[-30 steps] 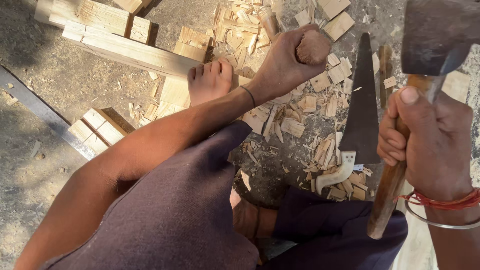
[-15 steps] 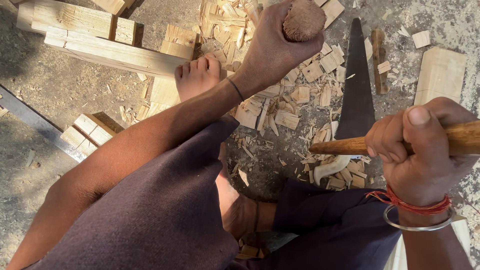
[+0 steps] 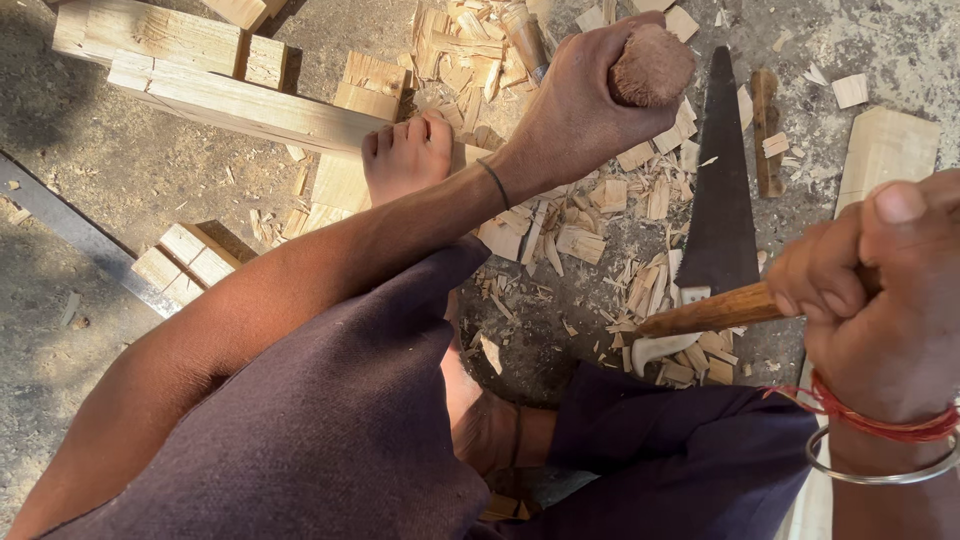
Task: The person carves a small wooden block using a chisel and a wooden mallet. They hold the chisel with one hand and strike it with the mallet to remove wood shavings, occasionally adjusting the block's position.
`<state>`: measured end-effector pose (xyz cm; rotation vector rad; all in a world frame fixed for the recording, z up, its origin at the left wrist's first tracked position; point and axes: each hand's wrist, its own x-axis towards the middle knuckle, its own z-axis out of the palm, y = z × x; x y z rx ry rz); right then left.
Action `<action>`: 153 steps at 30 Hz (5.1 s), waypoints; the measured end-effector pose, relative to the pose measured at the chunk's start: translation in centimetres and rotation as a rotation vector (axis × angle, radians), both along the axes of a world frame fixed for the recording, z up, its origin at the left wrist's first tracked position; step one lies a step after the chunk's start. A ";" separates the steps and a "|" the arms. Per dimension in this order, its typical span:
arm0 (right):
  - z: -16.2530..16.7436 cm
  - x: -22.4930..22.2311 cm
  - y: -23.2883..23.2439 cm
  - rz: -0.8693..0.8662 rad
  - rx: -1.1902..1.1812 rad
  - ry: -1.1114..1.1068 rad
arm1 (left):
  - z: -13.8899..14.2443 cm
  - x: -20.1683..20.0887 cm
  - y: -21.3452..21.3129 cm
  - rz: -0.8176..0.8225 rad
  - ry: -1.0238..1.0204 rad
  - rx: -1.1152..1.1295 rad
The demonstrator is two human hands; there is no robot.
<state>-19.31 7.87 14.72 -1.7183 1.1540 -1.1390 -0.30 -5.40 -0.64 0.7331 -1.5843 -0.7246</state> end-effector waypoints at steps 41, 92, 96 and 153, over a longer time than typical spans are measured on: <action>-8.1 -2.1 0.7 -0.174 0.377 0.205 | -2.2 2.3 0.3 0.113 0.154 0.210; -12.6 -3.9 3.6 -0.149 0.077 -0.395 | -1.0 2.8 0.3 0.036 0.168 0.189; -12.6 -3.9 3.4 -0.147 0.078 -0.399 | -1.2 2.9 0.1 0.070 0.117 0.162; 3.9 4.0 -3.1 0.132 0.139 0.536 | 0.1 1.9 1.6 0.055 -0.112 0.232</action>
